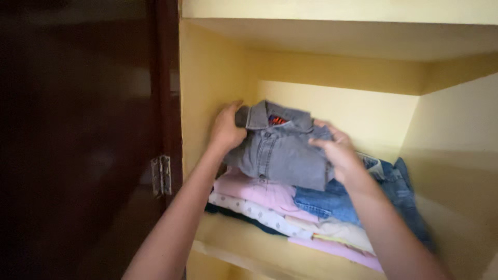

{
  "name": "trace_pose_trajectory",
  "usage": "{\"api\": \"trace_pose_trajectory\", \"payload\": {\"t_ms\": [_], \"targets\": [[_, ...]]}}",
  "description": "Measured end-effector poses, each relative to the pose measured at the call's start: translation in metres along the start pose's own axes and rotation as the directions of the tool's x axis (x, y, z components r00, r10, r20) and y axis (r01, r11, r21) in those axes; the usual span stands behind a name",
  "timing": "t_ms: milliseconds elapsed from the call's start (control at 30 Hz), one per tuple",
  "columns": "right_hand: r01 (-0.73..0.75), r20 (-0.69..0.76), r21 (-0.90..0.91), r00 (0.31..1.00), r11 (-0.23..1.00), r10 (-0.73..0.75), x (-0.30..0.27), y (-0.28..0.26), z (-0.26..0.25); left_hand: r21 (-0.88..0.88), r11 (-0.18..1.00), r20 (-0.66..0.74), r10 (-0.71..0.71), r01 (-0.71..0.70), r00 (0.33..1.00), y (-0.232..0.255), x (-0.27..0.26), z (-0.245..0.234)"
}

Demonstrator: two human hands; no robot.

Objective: The person unpacks folded shirts from a suitcase placed on a round table, then places each shirt into a wardrobe shelf. After emptying the suitcase, the person closes it and moves it to a nearby chair.

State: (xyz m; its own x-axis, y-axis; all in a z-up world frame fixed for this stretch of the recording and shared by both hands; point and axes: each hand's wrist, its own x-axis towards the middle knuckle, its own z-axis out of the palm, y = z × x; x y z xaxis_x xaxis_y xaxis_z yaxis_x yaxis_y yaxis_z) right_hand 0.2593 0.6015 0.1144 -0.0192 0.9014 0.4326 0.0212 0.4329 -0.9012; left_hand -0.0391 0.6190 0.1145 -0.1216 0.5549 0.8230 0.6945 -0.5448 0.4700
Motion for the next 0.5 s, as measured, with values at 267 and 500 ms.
{"api": "trace_pose_trajectory", "payload": {"t_ms": [267,500], "targets": [[0.033,0.066,-0.842,0.997,0.539,0.042,0.022,0.052,0.012,0.497,0.858,0.483,-0.149,-0.13,0.863,-0.025,-0.046,0.034],[0.185,0.174,-0.968,0.982,0.17,-0.076,0.036,0.017,0.057,0.373,0.918,0.368,-0.012,-0.136,0.93,0.014,-0.014,0.041]]}}
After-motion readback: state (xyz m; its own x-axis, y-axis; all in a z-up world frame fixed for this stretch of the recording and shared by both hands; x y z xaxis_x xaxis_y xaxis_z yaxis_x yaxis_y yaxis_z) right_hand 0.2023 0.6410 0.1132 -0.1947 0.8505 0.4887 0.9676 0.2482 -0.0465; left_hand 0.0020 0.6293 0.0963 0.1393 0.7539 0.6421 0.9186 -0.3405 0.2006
